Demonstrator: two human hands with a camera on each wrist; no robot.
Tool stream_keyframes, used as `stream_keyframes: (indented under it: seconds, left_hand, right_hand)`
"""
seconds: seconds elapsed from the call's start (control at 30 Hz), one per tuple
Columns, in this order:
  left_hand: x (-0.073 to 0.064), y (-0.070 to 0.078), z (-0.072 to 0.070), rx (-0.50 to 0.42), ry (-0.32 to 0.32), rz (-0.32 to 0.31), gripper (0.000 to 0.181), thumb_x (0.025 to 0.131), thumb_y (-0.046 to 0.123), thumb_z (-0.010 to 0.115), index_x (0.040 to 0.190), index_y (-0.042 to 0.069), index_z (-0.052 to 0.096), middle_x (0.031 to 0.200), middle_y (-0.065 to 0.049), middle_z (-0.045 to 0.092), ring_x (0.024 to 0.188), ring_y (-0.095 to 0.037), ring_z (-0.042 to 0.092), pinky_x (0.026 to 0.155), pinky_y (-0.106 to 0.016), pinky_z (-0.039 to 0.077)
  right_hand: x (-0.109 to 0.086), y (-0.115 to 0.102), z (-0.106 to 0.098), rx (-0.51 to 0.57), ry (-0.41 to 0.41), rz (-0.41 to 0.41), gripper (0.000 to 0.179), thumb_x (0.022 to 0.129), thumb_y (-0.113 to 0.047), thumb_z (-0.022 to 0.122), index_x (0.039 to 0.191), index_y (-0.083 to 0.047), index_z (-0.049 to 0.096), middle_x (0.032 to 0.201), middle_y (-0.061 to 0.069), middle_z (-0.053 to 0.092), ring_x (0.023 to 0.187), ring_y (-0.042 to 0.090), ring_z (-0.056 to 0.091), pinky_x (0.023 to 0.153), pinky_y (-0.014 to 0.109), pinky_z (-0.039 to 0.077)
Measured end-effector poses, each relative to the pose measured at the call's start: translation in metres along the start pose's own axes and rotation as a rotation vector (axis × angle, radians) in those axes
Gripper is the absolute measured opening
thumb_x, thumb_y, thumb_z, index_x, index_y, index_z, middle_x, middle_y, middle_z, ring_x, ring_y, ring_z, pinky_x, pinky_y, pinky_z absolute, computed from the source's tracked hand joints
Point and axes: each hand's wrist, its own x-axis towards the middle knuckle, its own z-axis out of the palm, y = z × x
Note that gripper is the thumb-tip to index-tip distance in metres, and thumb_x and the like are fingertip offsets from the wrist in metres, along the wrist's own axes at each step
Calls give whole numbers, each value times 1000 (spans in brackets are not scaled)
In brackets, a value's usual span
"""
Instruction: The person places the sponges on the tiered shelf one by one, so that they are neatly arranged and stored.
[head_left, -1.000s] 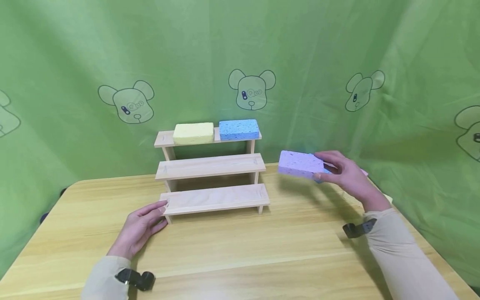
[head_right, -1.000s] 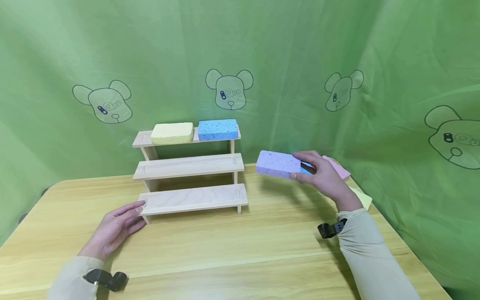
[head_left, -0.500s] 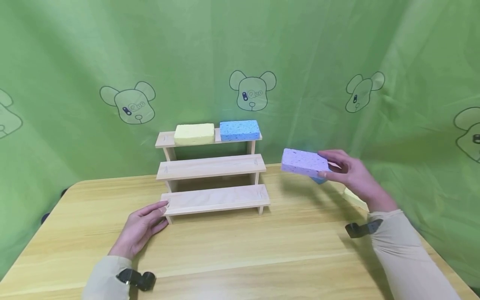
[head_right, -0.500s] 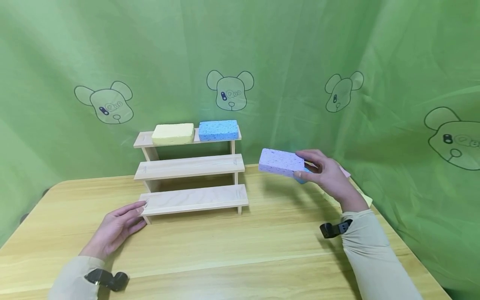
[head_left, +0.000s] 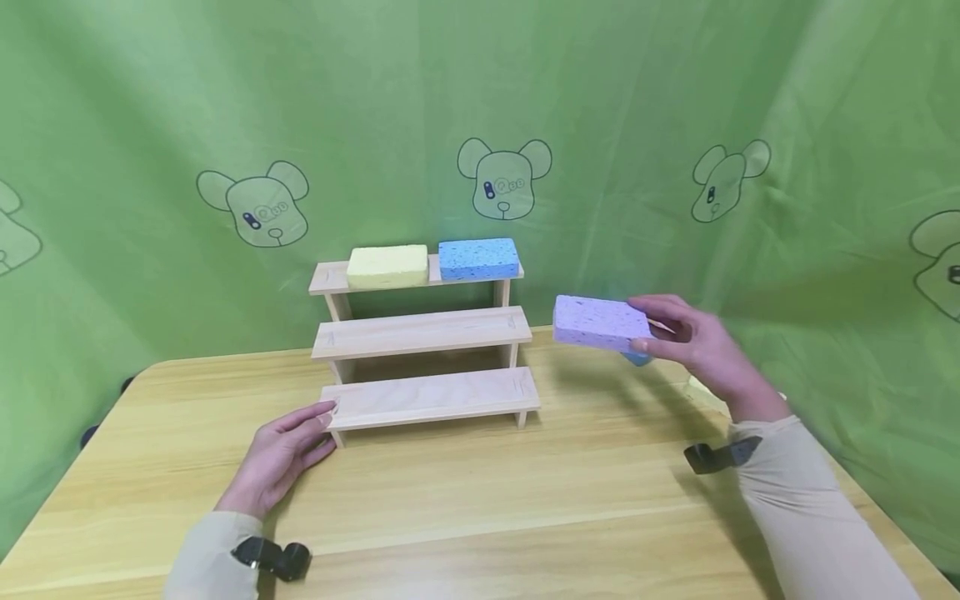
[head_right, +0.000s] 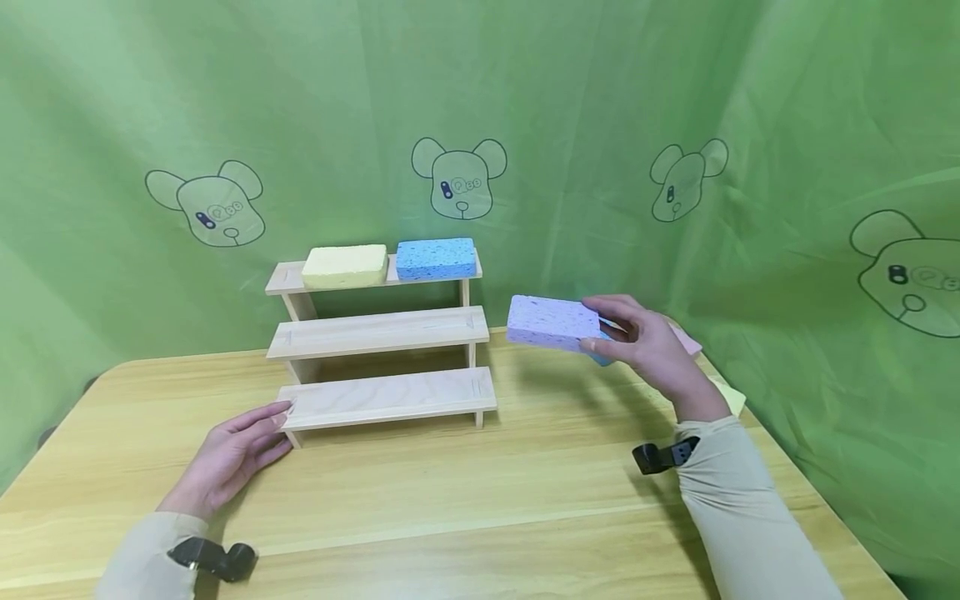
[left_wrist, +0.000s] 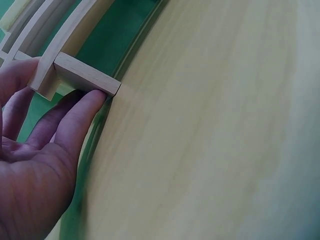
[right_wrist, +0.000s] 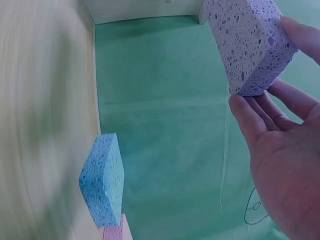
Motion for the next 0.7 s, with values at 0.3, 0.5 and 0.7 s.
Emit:
stream_keyframes:
  seconds: [0.3,0.5,0.7]
  left_hand:
    - [1,-1,0,-5,-4,4,19,93,3,65,104,16,74,142,-16,44,108,-20,63,100,-38,50]
    - [2,-2,0,-1,-14,8,19,93,4,65,107,15,73,146,-17,39,108,-20,63,100,-38,50]
    - [2,-2,-1,-1,-3,10,18,93,4,66,105,15,74,142,-16,44,108,-19,64,100,-38,50]
  right_hand:
    - [8,-4,10,41,-16,-36,56,88,0,72,139,5,50,138,11,43,123,15,52,102,20,44]
    - [13,-6,16,25,-24,-99,54,87,2,72,137,7,51,136,13,45,123,17,51,105,20,41]
    - [18,-11,26,52,-47,-107,53,87,3,71,136,8,51,137,15,44,123,18,51,106,22,41]
